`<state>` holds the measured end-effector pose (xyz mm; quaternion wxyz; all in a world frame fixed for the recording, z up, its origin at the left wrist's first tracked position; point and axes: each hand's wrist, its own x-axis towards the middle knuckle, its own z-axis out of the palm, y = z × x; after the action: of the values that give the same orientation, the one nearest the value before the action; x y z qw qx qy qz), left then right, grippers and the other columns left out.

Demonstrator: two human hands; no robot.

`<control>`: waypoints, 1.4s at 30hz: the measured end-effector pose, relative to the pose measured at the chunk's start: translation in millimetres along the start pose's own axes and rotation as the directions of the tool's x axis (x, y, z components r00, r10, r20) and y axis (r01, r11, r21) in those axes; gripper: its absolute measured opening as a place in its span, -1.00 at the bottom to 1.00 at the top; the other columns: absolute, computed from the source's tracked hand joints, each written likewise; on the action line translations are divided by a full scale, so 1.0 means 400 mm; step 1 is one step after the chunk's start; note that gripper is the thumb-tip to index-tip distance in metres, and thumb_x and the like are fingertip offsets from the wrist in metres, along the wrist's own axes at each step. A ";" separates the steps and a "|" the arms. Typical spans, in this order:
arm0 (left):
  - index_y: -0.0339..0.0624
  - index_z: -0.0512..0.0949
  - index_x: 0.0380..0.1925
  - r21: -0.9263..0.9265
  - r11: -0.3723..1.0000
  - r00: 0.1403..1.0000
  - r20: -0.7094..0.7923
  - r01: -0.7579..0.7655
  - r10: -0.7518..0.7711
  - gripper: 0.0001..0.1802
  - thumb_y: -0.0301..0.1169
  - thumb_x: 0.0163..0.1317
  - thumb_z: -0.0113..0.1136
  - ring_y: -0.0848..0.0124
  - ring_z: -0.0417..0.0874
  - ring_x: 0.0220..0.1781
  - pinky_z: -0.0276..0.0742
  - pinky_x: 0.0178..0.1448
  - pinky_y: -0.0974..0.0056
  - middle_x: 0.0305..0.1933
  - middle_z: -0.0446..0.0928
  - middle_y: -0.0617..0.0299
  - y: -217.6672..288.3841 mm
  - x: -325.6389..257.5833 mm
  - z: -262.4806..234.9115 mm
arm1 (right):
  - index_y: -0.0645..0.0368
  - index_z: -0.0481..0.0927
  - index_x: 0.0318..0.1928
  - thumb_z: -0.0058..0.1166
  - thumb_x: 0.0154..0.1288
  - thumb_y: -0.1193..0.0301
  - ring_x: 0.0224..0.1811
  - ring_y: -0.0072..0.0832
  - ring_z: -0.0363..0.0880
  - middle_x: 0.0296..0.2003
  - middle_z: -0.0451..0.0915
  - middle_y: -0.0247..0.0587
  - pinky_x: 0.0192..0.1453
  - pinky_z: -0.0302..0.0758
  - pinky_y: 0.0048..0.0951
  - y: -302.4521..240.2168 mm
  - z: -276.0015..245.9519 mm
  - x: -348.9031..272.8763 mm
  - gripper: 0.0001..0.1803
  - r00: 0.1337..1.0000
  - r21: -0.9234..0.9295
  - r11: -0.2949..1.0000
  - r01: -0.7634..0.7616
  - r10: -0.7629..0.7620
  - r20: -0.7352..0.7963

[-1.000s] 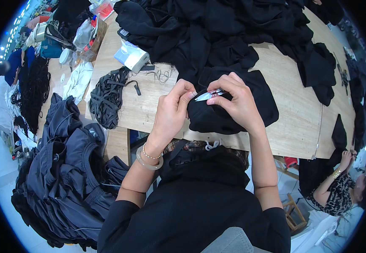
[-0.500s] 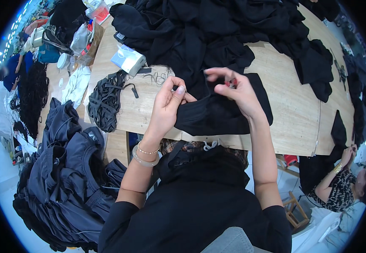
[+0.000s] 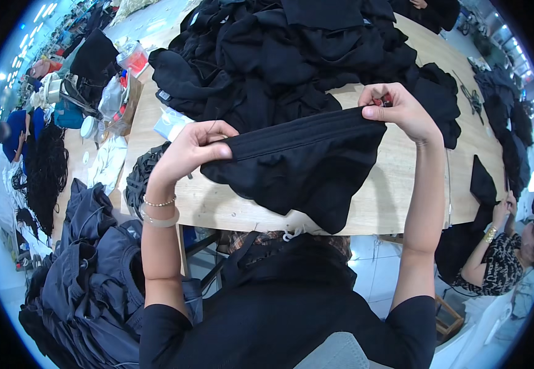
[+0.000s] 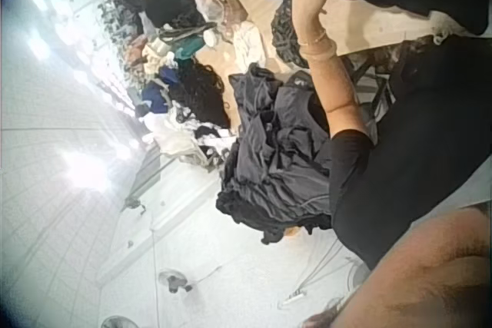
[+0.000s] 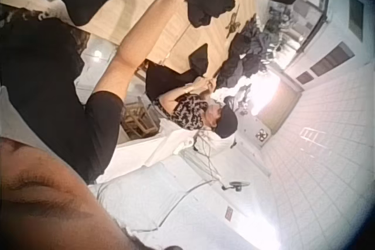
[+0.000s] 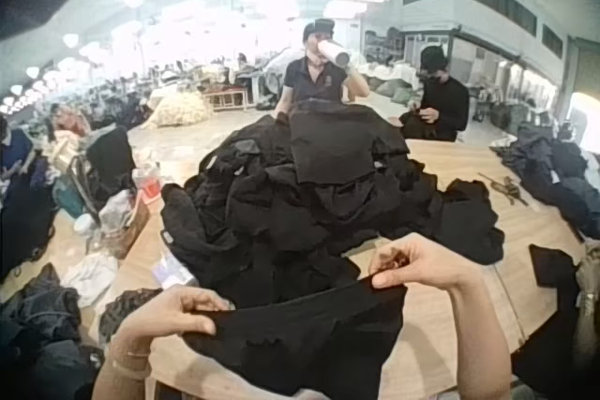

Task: The person uses small scissors to trim loose threads and excess fabric from black garments. They handle the clothing items one by one, picking them up from a pile, cutting specific areas, and placing them back down.

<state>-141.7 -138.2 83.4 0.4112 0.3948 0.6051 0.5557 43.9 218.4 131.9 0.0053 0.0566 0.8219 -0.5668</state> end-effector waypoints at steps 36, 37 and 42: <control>-0.23 0.42 -0.33 0.080 0.992 0.856 -0.502 -0.100 0.127 -0.82 -0.50 0.36 0.26 0.49 0.49 -0.44 0.47 -0.29 0.36 -0.37 0.56 0.22 -0.539 0.168 0.272 | 0.39 0.61 -0.01 -0.01 0.53 0.41 -0.21 -0.28 0.79 -0.20 0.72 0.01 -0.12 0.70 -0.41 0.488 0.418 0.065 -0.73 0.881 0.696 0.718 -0.012 0.337 -0.333; -0.19 0.39 -0.29 -0.097 0.991 0.865 -0.500 -0.096 0.035 -0.86 -0.48 0.43 0.16 0.53 0.50 -0.41 0.46 -0.27 0.39 -0.36 0.55 0.23 -0.518 0.154 0.258 | 0.39 0.61 -0.01 -0.01 0.53 0.40 -0.21 -0.28 0.79 -0.20 0.72 0.01 -0.13 0.69 -0.41 0.491 0.414 0.064 -0.73 0.881 0.696 0.717 -0.015 0.338 -0.330; -0.11 0.41 -0.21 -0.572 0.803 0.867 -0.474 -0.167 -0.157 -0.85 -0.30 0.54 0.05 0.63 0.38 -0.46 0.35 -0.33 0.45 -0.41 0.47 0.36 -0.444 0.107 0.230 | 0.37 0.62 -0.02 -0.01 0.52 0.41 -0.22 -0.30 0.79 -0.22 0.72 -0.01 -0.15 0.69 -0.43 0.487 0.414 0.064 -0.74 0.878 0.683 0.730 -0.021 0.340 -0.337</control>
<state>-74.3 -78.5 -100.4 0.3419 0.0898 0.4833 0.8009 28.7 134.7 -110.7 -0.1443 0.2632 0.5368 -0.7886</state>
